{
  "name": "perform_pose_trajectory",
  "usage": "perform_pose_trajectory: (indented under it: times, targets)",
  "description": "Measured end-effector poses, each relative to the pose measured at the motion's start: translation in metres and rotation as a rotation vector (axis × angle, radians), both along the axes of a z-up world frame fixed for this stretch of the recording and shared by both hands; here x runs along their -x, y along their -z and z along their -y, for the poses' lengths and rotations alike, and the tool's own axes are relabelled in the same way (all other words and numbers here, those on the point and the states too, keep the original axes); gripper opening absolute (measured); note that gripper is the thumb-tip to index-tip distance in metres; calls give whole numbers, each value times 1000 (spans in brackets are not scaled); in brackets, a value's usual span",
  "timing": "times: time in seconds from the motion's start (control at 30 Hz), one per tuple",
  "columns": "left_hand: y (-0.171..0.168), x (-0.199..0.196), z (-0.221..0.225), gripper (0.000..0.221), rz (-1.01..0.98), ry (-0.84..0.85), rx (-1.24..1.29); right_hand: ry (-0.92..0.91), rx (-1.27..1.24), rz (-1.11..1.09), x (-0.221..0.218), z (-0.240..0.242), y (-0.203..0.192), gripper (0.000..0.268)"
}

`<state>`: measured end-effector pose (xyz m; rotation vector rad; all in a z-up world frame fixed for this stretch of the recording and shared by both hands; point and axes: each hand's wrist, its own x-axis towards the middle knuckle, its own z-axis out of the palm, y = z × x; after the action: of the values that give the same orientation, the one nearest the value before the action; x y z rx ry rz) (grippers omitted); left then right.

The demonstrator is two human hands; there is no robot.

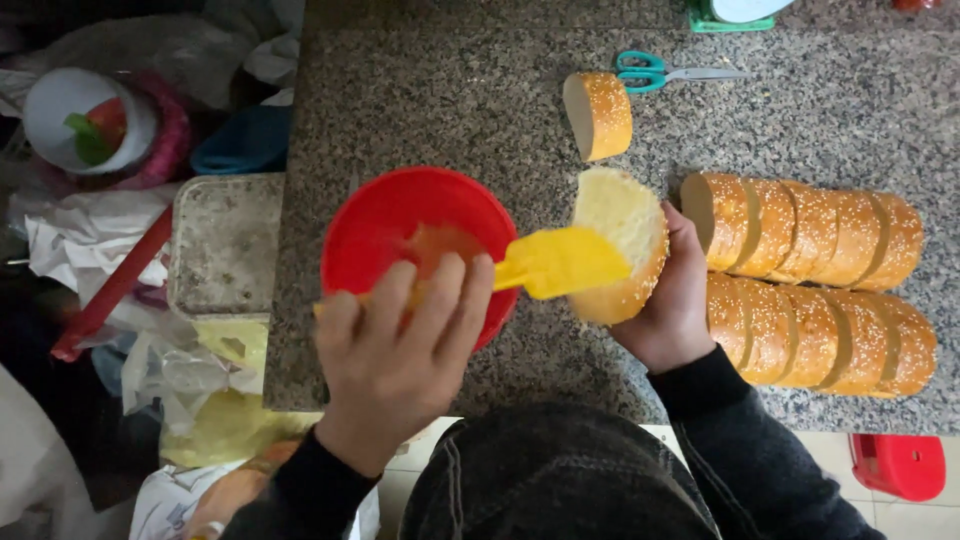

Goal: Spreading butter or a similar spread onto slices of bread using a spatula in a bakery production area.

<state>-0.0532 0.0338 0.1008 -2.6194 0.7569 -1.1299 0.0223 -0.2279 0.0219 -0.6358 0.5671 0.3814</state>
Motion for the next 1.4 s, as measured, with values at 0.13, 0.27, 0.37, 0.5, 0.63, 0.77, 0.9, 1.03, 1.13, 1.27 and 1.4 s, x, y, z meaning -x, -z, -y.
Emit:
perform_pose_trajectory:
  times: [0.13,0.27,0.37,0.5,0.63,0.77,0.9,1.03,1.13,1.27,1.4]
  targets:
    - [14,15,-12,22,14,1,-60,143,17,58,-5,3,4,56]
    - [16,6,-27,11,65,11,33,271,48,104,-6,3,-2,52]
    - [0,4,-13,11,-160,-22,330,332,101,176,-5,-2,-6,48]
    - [-3,-5,5,36,-901,-77,739,357,87,259,-1,-4,0,55]
    - [-22,-5,-5,40,-1334,-356,731,404,70,368,2,5,-3,59]
    - [-21,-2,-9,41,-1152,-301,738,374,139,392,6,7,-2,63]
    - [-1,4,6,44,-933,-114,650,402,14,409,8,6,-3,57]
    - [-17,6,-1,41,-1185,-162,664,430,132,230,7,22,-8,55]
    - [-21,7,5,36,-1141,-183,647,410,131,216,13,32,-7,65]
    - [-16,7,30,31,-911,-65,698,302,23,185,18,51,-7,63]
    - [-10,6,43,26,-974,-294,596,299,103,113,10,93,-9,59]
